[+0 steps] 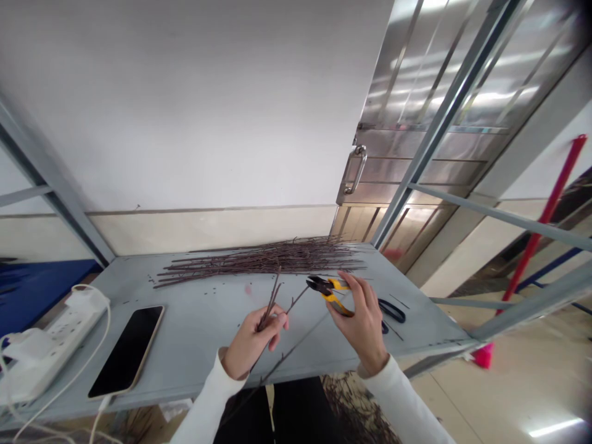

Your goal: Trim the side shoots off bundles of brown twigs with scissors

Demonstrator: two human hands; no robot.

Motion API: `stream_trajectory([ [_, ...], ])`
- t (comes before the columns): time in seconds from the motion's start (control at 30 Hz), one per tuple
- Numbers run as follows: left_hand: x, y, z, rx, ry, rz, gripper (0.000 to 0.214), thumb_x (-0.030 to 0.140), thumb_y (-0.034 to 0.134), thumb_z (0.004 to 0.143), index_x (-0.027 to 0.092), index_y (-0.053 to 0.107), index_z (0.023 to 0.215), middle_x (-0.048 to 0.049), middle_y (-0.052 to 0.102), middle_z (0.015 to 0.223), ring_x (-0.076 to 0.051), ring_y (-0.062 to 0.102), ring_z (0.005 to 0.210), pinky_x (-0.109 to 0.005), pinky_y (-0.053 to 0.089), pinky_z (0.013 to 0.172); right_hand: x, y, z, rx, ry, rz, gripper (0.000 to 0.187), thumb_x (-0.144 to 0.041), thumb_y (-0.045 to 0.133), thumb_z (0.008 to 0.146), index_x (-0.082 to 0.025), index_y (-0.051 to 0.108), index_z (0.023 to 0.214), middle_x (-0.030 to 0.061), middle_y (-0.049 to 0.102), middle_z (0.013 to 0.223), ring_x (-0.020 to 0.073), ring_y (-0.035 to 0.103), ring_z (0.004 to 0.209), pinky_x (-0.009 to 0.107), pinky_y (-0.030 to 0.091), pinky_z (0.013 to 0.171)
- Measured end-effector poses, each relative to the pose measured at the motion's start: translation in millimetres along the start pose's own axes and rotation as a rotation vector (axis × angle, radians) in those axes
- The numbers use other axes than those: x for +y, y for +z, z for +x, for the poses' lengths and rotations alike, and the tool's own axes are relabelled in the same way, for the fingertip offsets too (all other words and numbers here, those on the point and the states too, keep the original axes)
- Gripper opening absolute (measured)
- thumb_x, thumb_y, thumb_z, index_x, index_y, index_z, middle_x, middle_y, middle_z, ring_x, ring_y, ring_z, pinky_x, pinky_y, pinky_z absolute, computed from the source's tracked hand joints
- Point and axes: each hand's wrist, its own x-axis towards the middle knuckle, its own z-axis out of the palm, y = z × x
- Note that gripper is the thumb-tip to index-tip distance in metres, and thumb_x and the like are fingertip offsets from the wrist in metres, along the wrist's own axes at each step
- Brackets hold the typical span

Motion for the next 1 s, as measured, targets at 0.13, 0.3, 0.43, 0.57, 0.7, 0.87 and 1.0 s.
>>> stream_trajectory([
  [0.13,-1,1.0,-1,0.049,-0.008,0.021,0.030,0.044,0.047,0.084,0.018,0.049,0.069,0.0089,0.037,0.041,-0.007,0.029,0.038,-0.023,0.025,0.046,-2,13,-10,-0.006,0.069,0.025,0.041,-0.024,0.054,0.080,-0.021,0.046,0.120,0.0096,0.059,0.105,0.0242,0.056,0.097,0.039,0.047,0.086],
  [0.3,0,3.5,-1,0.112,-0.017,0.094,0.029,0.042,0.046,0.084,0.018,0.050,0.069,0.0087,0.036,0.042,-0.008,0.032,0.040,-0.024,0.027,0.048,-3,26,-22,-0.015,0.125,0.088,0.030,-0.024,0.050,0.080,-0.019,0.050,0.109,0.0080,0.063,0.088,0.0201,0.061,0.077,0.031,0.051,0.069],
  [0.43,0,-0.1,0,0.180,-0.030,0.174,0.027,0.041,0.045,0.084,0.019,0.049,0.068,0.0090,0.035,0.041,-0.009,0.032,0.041,-0.024,0.029,0.050,-4,23,-24,-0.133,0.231,0.229,0.025,-0.024,0.052,0.075,-0.018,0.053,0.099,0.0039,0.062,0.077,0.0132,0.055,0.055,0.024,0.045,0.054],
  [0.57,-3,-7.9,5,0.205,-0.034,0.282,0.028,0.041,0.043,0.085,0.020,0.049,0.068,0.0085,0.036,0.040,-0.011,0.032,0.043,-0.025,0.029,0.052,-12,11,-19,-0.344,0.403,0.451,0.009,-0.026,0.053,0.073,-0.019,0.052,0.078,-0.0048,0.047,0.057,0.0085,0.040,0.047,0.021,0.033,0.047],
  [0.7,-7,-12.2,8,0.208,-0.034,0.326,0.027,0.042,0.043,0.085,0.021,0.049,0.068,0.0079,0.037,0.042,-0.012,0.034,0.043,-0.025,0.029,0.052,-22,1,-17,-0.551,0.611,0.787,0.018,-0.032,0.053,0.076,-0.019,0.045,0.066,-0.0066,0.032,0.055,0.0069,0.029,0.049,0.021,0.025,0.045],
  [0.87,-2,-12.3,5,0.203,-0.036,0.317,0.027,0.041,0.044,0.084,0.020,0.049,0.068,0.0075,0.035,0.045,-0.012,0.033,0.044,-0.026,0.028,0.052,-26,-3,-27,-0.676,0.818,1.135,0.027,-0.043,0.058,0.075,-0.017,0.048,0.073,-0.0083,0.032,0.053,0.0051,0.028,0.043,0.022,0.020,0.043],
  [1.0,1,-14.1,2,0.213,-0.039,0.351,0.026,0.040,0.044,0.084,0.020,0.051,0.069,0.0074,0.035,0.046,-0.012,0.033,0.045,-0.026,0.028,0.053,-29,-10,-35,-0.787,1.022,1.354,0.027,-0.039,0.063,0.072,-0.018,0.048,0.073,-0.0086,0.036,0.052,0.0039,0.031,0.040,0.021,0.018,0.041],
])
